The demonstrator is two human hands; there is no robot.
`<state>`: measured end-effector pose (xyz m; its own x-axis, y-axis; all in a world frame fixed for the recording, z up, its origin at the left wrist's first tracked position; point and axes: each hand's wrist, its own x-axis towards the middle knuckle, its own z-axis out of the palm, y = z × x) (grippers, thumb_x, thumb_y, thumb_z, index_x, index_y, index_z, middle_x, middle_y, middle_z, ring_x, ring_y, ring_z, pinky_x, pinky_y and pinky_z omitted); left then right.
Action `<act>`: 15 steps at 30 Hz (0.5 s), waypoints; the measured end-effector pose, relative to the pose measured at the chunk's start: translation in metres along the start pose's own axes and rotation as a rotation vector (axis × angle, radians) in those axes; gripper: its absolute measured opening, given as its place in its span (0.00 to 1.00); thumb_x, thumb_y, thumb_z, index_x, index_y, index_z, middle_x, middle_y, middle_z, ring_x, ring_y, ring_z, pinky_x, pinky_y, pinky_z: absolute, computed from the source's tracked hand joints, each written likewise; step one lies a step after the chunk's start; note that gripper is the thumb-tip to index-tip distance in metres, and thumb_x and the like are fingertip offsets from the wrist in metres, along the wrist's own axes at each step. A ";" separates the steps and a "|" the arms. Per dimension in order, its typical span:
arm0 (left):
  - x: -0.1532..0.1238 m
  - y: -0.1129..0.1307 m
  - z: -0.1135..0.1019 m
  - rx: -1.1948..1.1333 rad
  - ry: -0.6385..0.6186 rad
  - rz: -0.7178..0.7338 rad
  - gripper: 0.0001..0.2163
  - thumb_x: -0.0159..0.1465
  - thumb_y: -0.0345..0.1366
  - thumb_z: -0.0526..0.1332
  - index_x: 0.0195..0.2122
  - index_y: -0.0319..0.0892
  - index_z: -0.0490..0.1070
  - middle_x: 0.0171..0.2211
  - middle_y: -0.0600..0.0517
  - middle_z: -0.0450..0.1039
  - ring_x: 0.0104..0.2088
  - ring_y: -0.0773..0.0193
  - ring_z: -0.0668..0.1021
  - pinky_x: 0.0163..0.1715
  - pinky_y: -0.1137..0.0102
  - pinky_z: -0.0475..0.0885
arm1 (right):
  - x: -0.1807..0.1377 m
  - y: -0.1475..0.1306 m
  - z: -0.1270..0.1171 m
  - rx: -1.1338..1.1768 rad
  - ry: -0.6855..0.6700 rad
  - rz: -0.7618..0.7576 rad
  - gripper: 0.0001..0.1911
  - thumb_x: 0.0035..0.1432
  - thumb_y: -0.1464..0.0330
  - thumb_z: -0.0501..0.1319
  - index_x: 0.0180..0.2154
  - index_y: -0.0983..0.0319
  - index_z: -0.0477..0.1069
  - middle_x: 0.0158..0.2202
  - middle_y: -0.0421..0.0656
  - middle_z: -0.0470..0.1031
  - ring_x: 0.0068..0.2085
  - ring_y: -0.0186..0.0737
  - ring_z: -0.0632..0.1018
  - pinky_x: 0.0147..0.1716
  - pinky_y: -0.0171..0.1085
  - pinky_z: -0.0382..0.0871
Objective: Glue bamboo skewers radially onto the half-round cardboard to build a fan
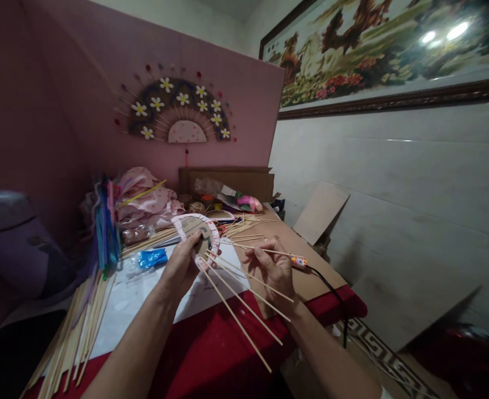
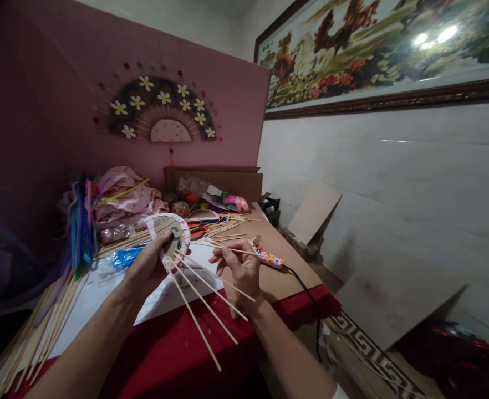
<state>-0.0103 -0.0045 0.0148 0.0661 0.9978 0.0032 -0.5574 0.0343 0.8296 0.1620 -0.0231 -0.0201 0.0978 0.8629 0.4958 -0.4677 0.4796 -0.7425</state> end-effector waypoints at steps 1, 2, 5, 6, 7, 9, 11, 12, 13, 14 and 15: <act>0.000 -0.001 0.000 -0.001 -0.007 0.001 0.06 0.56 0.32 0.58 0.33 0.35 0.69 0.22 0.49 0.72 0.21 0.60 0.76 0.14 0.68 0.72 | -0.001 0.002 0.001 0.009 0.011 0.009 0.04 0.54 0.71 0.61 0.31 0.62 0.65 0.27 0.40 0.76 0.25 0.34 0.77 0.17 0.29 0.67; 0.000 -0.002 0.000 -0.003 -0.005 0.002 0.06 0.56 0.32 0.59 0.33 0.35 0.69 0.22 0.49 0.72 0.21 0.61 0.76 0.15 0.69 0.72 | -0.002 0.002 0.002 0.015 0.015 0.021 0.04 0.54 0.70 0.61 0.31 0.62 0.65 0.27 0.40 0.76 0.25 0.34 0.77 0.17 0.29 0.68; 0.000 -0.003 0.001 0.002 0.012 0.000 0.06 0.56 0.32 0.59 0.33 0.34 0.69 0.23 0.49 0.72 0.21 0.62 0.76 0.15 0.70 0.72 | -0.004 0.003 0.004 0.009 0.003 0.057 0.05 0.52 0.70 0.62 0.30 0.62 0.66 0.27 0.40 0.75 0.25 0.35 0.77 0.15 0.29 0.67; -0.001 -0.004 0.001 0.006 0.014 -0.002 0.06 0.56 0.32 0.60 0.33 0.34 0.69 0.23 0.49 0.72 0.21 0.62 0.76 0.15 0.70 0.72 | -0.004 0.002 0.004 0.001 0.001 0.062 0.05 0.52 0.70 0.63 0.29 0.62 0.66 0.26 0.40 0.75 0.25 0.36 0.77 0.15 0.29 0.67; -0.001 -0.004 0.001 0.010 0.011 -0.003 0.06 0.56 0.32 0.60 0.33 0.34 0.69 0.23 0.48 0.72 0.21 0.62 0.76 0.15 0.71 0.72 | -0.004 0.002 0.005 -0.007 0.003 0.063 0.06 0.51 0.70 0.63 0.29 0.62 0.66 0.26 0.40 0.75 0.25 0.36 0.77 0.15 0.30 0.67; -0.001 -0.005 0.002 0.015 0.001 0.000 0.07 0.55 0.32 0.61 0.33 0.34 0.70 0.23 0.48 0.72 0.21 0.62 0.76 0.16 0.70 0.72 | -0.004 0.002 0.006 -0.021 0.006 0.057 0.06 0.50 0.70 0.64 0.28 0.61 0.66 0.27 0.40 0.75 0.25 0.36 0.77 0.15 0.30 0.68; -0.001 -0.005 0.002 0.021 -0.005 0.009 0.07 0.54 0.32 0.61 0.33 0.35 0.70 0.23 0.48 0.72 0.21 0.62 0.76 0.16 0.70 0.72 | -0.003 0.002 0.006 -0.026 0.013 0.052 0.06 0.49 0.69 0.64 0.28 0.61 0.67 0.27 0.39 0.75 0.25 0.36 0.76 0.15 0.30 0.68; -0.001 -0.005 0.002 0.024 -0.005 0.013 0.07 0.54 0.33 0.61 0.33 0.35 0.70 0.23 0.48 0.72 0.21 0.62 0.76 0.16 0.70 0.73 | -0.003 0.003 0.005 -0.027 0.015 0.051 0.07 0.49 0.69 0.65 0.28 0.61 0.67 0.27 0.39 0.74 0.25 0.35 0.76 0.15 0.30 0.68; -0.001 -0.006 0.002 0.028 -0.003 0.016 0.07 0.54 0.33 0.62 0.33 0.35 0.70 0.24 0.49 0.72 0.22 0.62 0.76 0.17 0.70 0.73 | -0.002 0.003 0.005 -0.027 0.017 0.050 0.07 0.49 0.68 0.65 0.27 0.61 0.67 0.27 0.39 0.74 0.25 0.35 0.76 0.15 0.30 0.68; -0.001 -0.006 0.002 0.033 0.000 0.016 0.07 0.54 0.33 0.61 0.33 0.35 0.70 0.24 0.49 0.72 0.22 0.62 0.76 0.17 0.70 0.73 | -0.002 0.004 0.004 -0.026 0.015 0.048 0.07 0.49 0.68 0.65 0.27 0.61 0.67 0.26 0.39 0.74 0.25 0.35 0.76 0.15 0.30 0.68; -0.001 -0.006 0.002 0.038 0.002 0.014 0.07 0.55 0.33 0.61 0.33 0.35 0.69 0.23 0.49 0.72 0.22 0.62 0.76 0.17 0.70 0.73 | -0.002 0.005 0.003 -0.025 0.010 0.045 0.06 0.50 0.69 0.64 0.28 0.61 0.67 0.27 0.40 0.74 0.25 0.35 0.76 0.15 0.31 0.68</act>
<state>-0.0053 -0.0062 0.0113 0.0570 0.9983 0.0143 -0.5262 0.0179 0.8502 0.1572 -0.0232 -0.0233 0.0855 0.8854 0.4570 -0.4498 0.4435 -0.7752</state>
